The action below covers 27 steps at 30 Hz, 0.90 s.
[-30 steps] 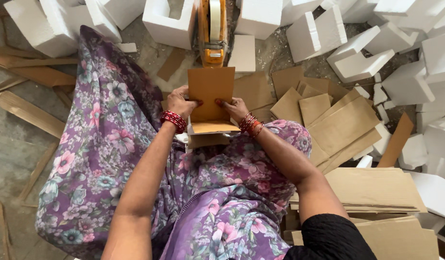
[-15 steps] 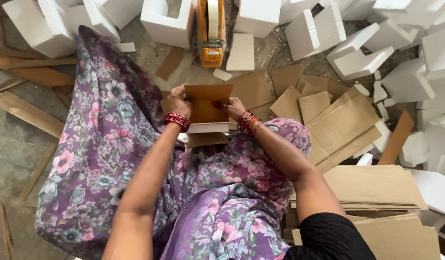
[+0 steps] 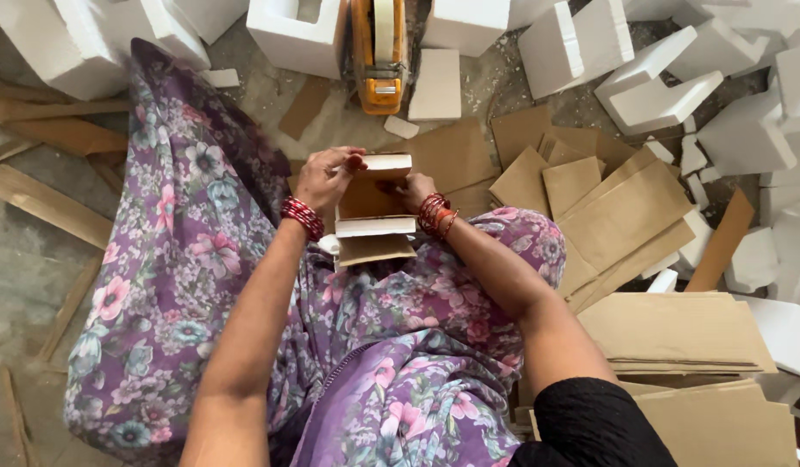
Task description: The person sits on the floor and assembles small packages by placing white foam inserts into brown cardboard sheets, then sealing them with a handheld tape dispenser. The person repeatedly picks up foam pieces and cardboard, aligns them, and applies tape to secure the assembly.
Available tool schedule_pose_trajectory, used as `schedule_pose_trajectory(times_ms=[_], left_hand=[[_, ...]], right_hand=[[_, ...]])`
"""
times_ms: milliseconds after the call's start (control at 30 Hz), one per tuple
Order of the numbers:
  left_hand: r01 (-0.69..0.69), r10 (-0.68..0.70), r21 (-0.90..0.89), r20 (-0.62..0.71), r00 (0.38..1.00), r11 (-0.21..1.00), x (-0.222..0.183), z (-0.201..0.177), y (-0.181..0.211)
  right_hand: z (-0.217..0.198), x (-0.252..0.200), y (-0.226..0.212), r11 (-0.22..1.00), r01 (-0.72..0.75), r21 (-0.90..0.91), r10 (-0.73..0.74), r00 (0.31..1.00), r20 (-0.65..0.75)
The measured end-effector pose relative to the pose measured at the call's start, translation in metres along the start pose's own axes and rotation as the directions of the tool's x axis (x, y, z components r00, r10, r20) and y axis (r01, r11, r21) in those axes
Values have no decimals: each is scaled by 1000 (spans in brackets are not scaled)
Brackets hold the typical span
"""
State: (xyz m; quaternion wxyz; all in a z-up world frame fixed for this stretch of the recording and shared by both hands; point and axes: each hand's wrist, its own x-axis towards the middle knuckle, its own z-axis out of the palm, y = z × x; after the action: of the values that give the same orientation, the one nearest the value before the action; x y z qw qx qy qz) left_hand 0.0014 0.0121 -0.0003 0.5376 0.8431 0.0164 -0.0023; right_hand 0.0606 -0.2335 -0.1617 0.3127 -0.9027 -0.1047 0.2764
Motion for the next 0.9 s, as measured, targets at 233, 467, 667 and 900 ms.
schedule_pose_trajectory(times_ms=[233, 467, 667, 900], left_hand=[[-122, 132, 179, -46, 990, 976, 3, 13, 6], [-264, 297, 340, -46, 954, 903, 5, 26, 9], [-229, 278, 367, -84, 957, 901, 10, 28, 13], [-256, 275, 419, 16, 961, 871, 12, 30, 4]], right_hand=[[0, -4, -22, 952, -155, -265, 151, 988, -38], [-13, -26, -39, 917, -273, -291, 275, 961, -34], [-4, -15, -34, 876, -360, -322, 374, 927, -21], [-56, -51, -82, 915, -269, -301, 296, 954, 46]])
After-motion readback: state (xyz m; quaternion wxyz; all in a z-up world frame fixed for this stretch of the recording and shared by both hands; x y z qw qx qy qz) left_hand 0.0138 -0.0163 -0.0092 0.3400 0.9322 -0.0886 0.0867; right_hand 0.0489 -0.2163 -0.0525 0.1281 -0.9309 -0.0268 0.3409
